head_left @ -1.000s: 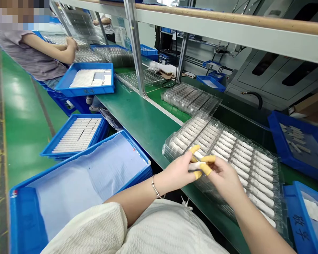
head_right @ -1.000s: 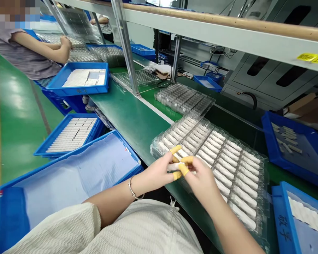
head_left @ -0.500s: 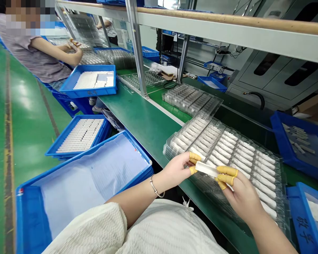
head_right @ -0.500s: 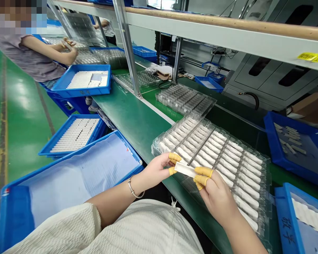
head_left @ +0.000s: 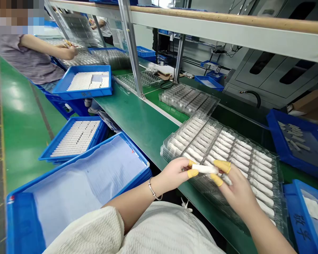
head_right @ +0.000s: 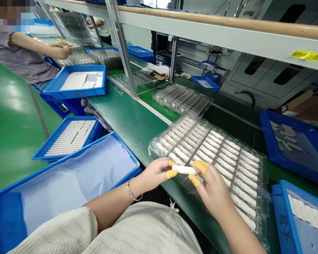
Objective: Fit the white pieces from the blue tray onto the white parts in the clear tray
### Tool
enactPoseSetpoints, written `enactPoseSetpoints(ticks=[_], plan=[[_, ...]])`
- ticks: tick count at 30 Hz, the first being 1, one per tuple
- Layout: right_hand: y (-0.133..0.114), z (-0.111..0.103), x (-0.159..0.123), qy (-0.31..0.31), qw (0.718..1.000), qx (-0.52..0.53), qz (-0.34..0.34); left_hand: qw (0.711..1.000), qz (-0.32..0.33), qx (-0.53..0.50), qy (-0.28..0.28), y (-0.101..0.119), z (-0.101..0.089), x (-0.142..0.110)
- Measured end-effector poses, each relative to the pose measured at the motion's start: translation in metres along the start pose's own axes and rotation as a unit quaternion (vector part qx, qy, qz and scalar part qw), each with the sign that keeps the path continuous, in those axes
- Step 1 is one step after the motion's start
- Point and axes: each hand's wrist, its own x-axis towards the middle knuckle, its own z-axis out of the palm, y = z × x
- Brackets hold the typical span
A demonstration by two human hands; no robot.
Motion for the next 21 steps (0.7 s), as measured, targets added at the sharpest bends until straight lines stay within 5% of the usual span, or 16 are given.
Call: enactPoseSetpoints(ticks=[5,12,18,21], plan=[[0.001,0.006,0.022,-0.052,0.985,-0.127,-0.107,0.982,-0.087,-0.169,-0.001,-0.012,0.006,0.006],[0.037,0.024,0.086,-0.100,0.973,-0.188,0.085,0.973,-0.096,-0.201,0.065,-0.016,-0.004,0.002],[0.042,0.053,0.111,-0.133,0.971,-0.167,0.103,0.978,-0.103,-0.164,0.073,-0.015,-0.013,-0.004],[0.029,0.047,0.110,-0.142,0.973,-0.152,0.101,0.981,-0.115,-0.132,0.084,-0.011,-0.009,-0.008]])
